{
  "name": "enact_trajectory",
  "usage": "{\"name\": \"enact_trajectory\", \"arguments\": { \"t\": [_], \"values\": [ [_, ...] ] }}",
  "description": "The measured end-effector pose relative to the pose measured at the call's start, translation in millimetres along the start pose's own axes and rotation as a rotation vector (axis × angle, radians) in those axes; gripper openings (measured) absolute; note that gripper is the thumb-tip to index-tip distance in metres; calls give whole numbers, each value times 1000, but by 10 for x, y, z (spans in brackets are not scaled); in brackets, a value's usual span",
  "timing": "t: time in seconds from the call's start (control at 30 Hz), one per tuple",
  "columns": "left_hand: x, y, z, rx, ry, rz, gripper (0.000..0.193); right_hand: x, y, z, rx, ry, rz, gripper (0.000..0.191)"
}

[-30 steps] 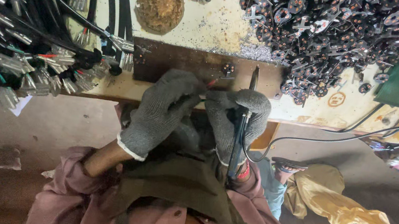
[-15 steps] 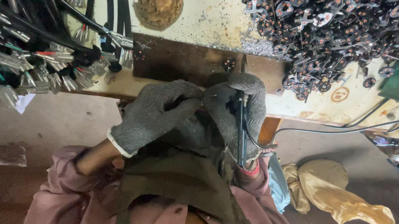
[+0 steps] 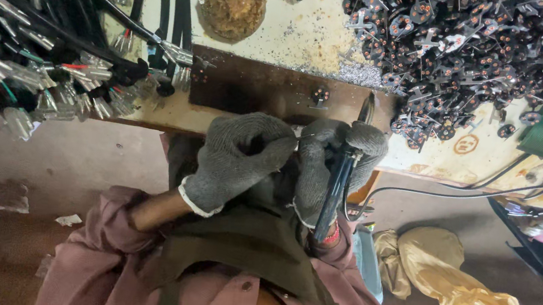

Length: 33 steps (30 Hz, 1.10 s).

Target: The person attaches metal connectors to the ends of multicolored wires at a workbench. Using pliers, they crimp each connector onto a stripped wire end and set the finished assembly aside, repeating the process for successive wires.

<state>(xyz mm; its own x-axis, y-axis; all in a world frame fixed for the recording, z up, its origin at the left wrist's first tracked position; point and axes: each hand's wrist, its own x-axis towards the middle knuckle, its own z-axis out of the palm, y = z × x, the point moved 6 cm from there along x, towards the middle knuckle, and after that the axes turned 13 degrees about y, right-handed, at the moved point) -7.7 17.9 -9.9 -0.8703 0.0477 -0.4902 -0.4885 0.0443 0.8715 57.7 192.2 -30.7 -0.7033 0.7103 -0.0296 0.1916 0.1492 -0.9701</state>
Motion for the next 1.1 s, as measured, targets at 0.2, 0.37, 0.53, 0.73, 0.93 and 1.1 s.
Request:
{"name": "enact_trajectory", "arguments": {
  "t": [0.2,0.37,0.53,0.73,0.93,1.1],
  "values": [
    [84,118,-30,51,89,164,12,24,55,-32,-265,43,-30,29],
    [225,580,-546,398,321,548,13,254,-394,125,-183,-11,-520,34],
    [638,864,-725,650,401,720,13,364,-429,426,-259,-277,-473,39],
    [506,891,-676,481,324,570,15,404,-346,308,-182,-238,-404,39],
    [383,280,-435,466,38,349,13,387,-389,376,-131,-382,-421,38],
    [403,132,-275,483,-26,588,13,218,-478,508,-440,-337,-657,38]
  ]
}}
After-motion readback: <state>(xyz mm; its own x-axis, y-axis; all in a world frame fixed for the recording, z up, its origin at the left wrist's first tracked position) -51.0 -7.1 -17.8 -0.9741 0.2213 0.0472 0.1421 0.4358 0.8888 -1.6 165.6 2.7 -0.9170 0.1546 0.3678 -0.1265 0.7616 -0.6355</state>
